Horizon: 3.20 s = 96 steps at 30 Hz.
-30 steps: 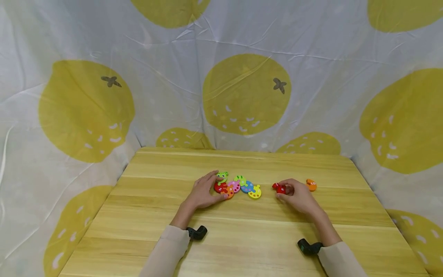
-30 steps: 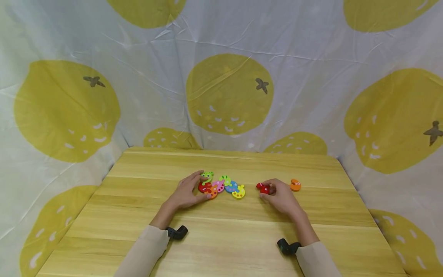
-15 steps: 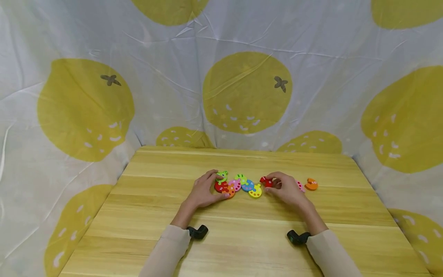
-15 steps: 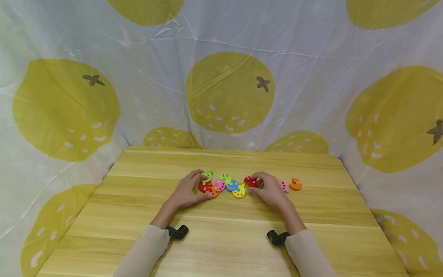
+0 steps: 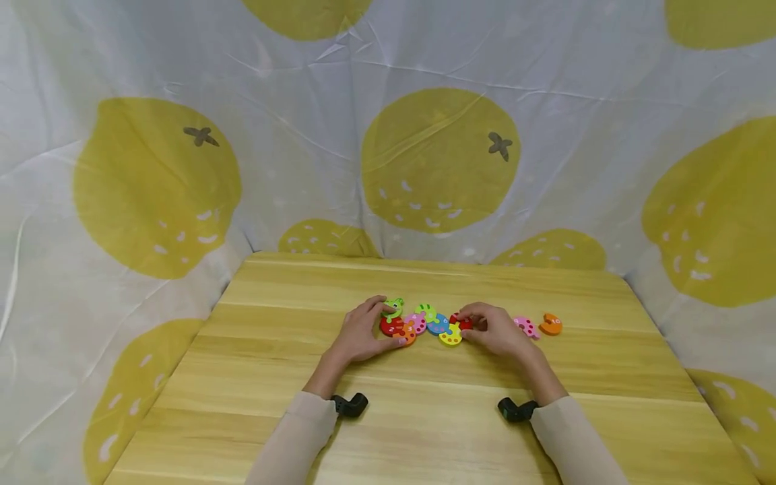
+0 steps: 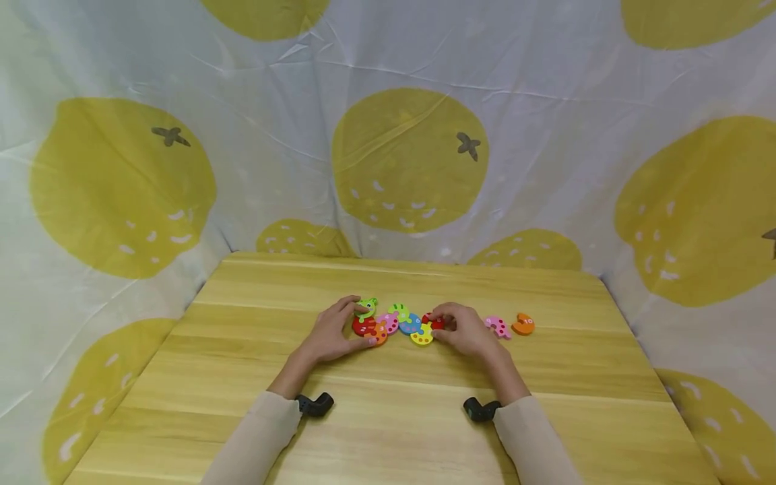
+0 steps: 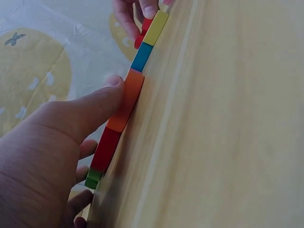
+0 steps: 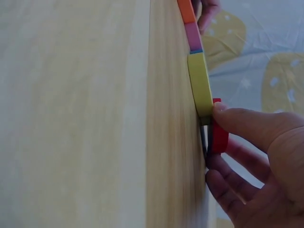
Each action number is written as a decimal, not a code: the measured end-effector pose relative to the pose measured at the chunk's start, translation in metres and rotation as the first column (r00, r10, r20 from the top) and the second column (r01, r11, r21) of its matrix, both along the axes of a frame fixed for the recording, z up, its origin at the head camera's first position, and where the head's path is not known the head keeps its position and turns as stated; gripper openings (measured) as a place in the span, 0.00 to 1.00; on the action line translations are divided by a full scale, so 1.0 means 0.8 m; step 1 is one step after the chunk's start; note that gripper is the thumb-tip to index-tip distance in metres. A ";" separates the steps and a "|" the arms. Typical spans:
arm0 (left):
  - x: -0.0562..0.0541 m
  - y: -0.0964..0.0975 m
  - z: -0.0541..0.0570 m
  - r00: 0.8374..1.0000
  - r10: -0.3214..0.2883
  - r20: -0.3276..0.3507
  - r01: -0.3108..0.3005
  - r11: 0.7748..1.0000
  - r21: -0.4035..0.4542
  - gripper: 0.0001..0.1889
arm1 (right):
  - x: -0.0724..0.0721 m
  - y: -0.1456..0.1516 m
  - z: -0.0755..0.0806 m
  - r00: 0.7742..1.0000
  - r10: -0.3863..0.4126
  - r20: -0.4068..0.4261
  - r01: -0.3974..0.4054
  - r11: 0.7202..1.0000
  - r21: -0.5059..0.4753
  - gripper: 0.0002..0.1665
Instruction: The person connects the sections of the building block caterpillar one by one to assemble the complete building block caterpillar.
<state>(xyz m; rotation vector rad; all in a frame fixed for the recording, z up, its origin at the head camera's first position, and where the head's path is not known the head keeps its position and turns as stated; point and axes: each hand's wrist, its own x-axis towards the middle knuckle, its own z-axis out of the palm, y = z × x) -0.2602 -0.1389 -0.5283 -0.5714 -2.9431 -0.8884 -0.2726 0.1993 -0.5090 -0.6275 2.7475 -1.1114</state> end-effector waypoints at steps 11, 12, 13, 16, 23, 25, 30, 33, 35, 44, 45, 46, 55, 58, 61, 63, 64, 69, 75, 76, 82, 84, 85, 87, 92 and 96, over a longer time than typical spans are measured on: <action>0.001 0.002 0.003 1.000 -0.003 0.007 0.003 1.000 0.014 0.41 | 0.003 0.003 -0.005 1.000 -0.006 -0.001 0.006 1.000 0.000 0.18; 0.001 0.002 0.003 1.000 -0.004 0.006 0.004 1.000 0.007 0.42 | 0.003 0.003 -0.006 1.000 -0.005 -0.004 0.005 1.000 -0.001 0.18; 0.001 0.002 0.002 1.000 -0.006 0.004 0.006 1.000 -0.005 0.43 | 0.003 0.002 -0.006 1.000 -0.004 -0.006 0.004 1.000 -0.004 0.18; 0.001 0.001 0.000 1.000 -0.021 -0.004 0.021 0.999 -0.025 0.44 | 0.004 0.001 -0.006 1.000 -0.009 -0.007 0.009 1.000 -0.007 0.19; 0.001 0.000 -0.005 0.998 -0.064 -0.004 0.063 0.998 -0.021 0.42 | 0.008 0.000 -0.006 0.998 -0.065 0.024 0.066 0.997 -0.049 0.23; 0.000 0.000 -0.006 0.998 -0.058 -0.006 0.058 0.998 -0.017 0.43 | 0.010 0.003 -0.005 0.998 -0.069 0.014 0.070 0.995 -0.065 0.24; -0.002 0.001 -0.008 1.000 -0.028 -0.005 0.028 1.000 0.004 0.43 | 0.015 0.021 -0.002 0.994 -0.097 -0.042 0.095 0.994 -0.053 0.24; -0.002 0.002 -0.007 1.000 -0.015 0.006 0.015 1.000 0.017 0.43 | 0.019 0.037 -0.001 0.991 -0.119 -0.053 0.117 0.992 -0.042 0.24; -0.002 0.002 -0.006 1.000 -0.006 0.011 0.006 1.000 0.018 0.44 | 0.021 0.049 0.000 0.991 -0.123 -0.056 0.121 0.992 -0.032 0.24; -0.001 0.004 -0.006 1.000 0.010 -0.018 -0.010 1.000 0.025 0.42 | 0.031 0.090 0.005 0.981 -0.143 -0.129 0.140 0.990 -0.033 0.24; -0.001 0.004 -0.006 1.000 0.009 -0.021 -0.009 1.000 0.024 0.42 | 0.032 0.094 0.005 0.979 -0.153 -0.134 0.151 0.988 -0.027 0.24; -0.001 0.004 -0.006 1.000 0.008 -0.021 -0.008 1.000 0.023 0.42 | 0.033 0.098 0.005 0.977 -0.163 -0.141 0.162 0.987 -0.020 0.25; -0.002 0.003 -0.005 1.000 0.007 -0.022 -0.006 1.000 0.017 0.42 | 0.039 0.117 0.001 0.973 -0.197 -0.118 0.204 0.978 0.042 0.28; -0.002 0.003 -0.005 1.000 0.006 -0.018 -0.005 1.000 0.021 0.42 | 0.040 0.118 0.001 0.972 -0.196 -0.130 0.206 0.976 0.070 0.27; -0.001 0.004 -0.005 1.000 0.002 -0.015 -0.002 1.000 0.024 0.42 | 0.041 0.117 0.001 0.973 -0.195 -0.125 0.208 0.973 0.096 0.26; -0.001 0.005 -0.004 1.000 0.002 -0.010 -0.001 1.000 0.022 0.42 | 0.042 0.117 0.001 0.975 -0.195 -0.111 0.206 0.973 0.100 0.26; -0.002 0.005 -0.004 1.000 0.003 -0.006 -0.003 1.000 0.019 0.43 | 0.042 0.116 0.002 0.975 -0.195 -0.104 0.205 0.974 0.099 0.26; -0.001 0.006 -0.003 1.000 0.009 0.018 -0.010 1.000 0.025 0.48 | 0.041 0.115 0.002 0.975 -0.198 -0.098 0.208 0.973 0.097 0.27; -0.001 0.004 -0.003 0.999 0.017 0.030 -0.018 0.999 0.034 0.49 | 0.038 0.109 0.000 0.972 -0.207 -0.109 0.216 0.973 0.075 0.26; -0.001 0.003 -0.003 0.999 0.020 0.030 -0.021 0.999 0.039 0.49 | 0.037 0.107 0.000 0.972 -0.210 -0.107 0.218 0.974 0.068 0.27; -0.001 0.003 -0.006 0.997 0.060 0.044 -0.063 0.996 0.068 0.50 | 0.034 0.096 0.000 0.969 -0.241 -0.063 0.243 0.970 0.028 0.28; 0.000 0.003 -0.006 0.997 0.065 0.044 -0.068 0.996 0.066 0.51 | 0.033 0.093 -0.001 0.970 -0.239 -0.051 0.240 0.971 0.016 0.28; 0.000 0.003 -0.006 0.997 0.063 0.044 -0.066 0.996 0.063 0.51 | 0.033 0.091 -0.002 0.971 -0.235 -0.047 0.235 0.972 0.011 0.28; 0.000 0.003 -0.006 0.998 0.055 0.040 -0.057 0.996 0.069 0.50 | 0.032 0.089 -0.003 0.971 -0.237 -0.040 0.237 0.971 0.008 0.28; 0.000 0.003 -0.003 0.999 0.024 0.032 -0.026 0.997 0.073 0.48 | 0.028 0.082 -0.003 0.970 -0.242 -0.021 0.242 0.970 0.001 0.27; -0.002 0.003 -0.004 1.000 0.003 0.025 -0.005 0.998 0.060 0.48 | 0.025 0.076 -0.002 0.973 -0.230 -0.016 0.230 0.973 -0.013 0.27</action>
